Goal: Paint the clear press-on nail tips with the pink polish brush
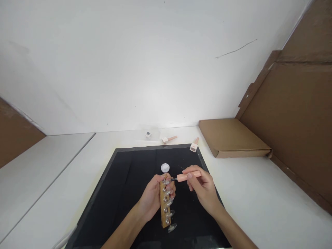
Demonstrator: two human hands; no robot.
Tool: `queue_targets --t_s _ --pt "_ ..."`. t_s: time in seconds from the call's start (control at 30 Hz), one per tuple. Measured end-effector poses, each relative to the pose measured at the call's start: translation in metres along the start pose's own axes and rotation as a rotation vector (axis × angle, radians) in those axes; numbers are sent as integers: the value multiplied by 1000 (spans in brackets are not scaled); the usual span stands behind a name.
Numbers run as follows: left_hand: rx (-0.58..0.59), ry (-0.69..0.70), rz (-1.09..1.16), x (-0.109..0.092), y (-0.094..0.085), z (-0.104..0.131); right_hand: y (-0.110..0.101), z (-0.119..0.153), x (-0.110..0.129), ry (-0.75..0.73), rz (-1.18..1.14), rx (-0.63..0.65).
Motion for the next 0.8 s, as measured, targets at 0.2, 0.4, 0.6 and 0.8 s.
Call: queue_targets --t_s 0.2,0.4,0.6,0.8 --pt "-23 -10 4 0 0 -1 11 0 9 -96 25 182" --pt "-36 -16 -3 1 -2 -1 12 -1 8 -57 45 186" --pt "-16 0 13 0 1 0 9 -1 8 -58 30 144" --pt "-17 -5 19 -1 0 -1 9 -1 11 -88 -7 154"
Point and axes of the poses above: each hand's wrist, its own z-axis away from the middle knuckle, its own y-axis out of the palm, x = y × z, the point moved 8 cm from there along -z, towards the middle knuckle, and after that the axes turned 11 degrees about x, right-handed, at the moved point
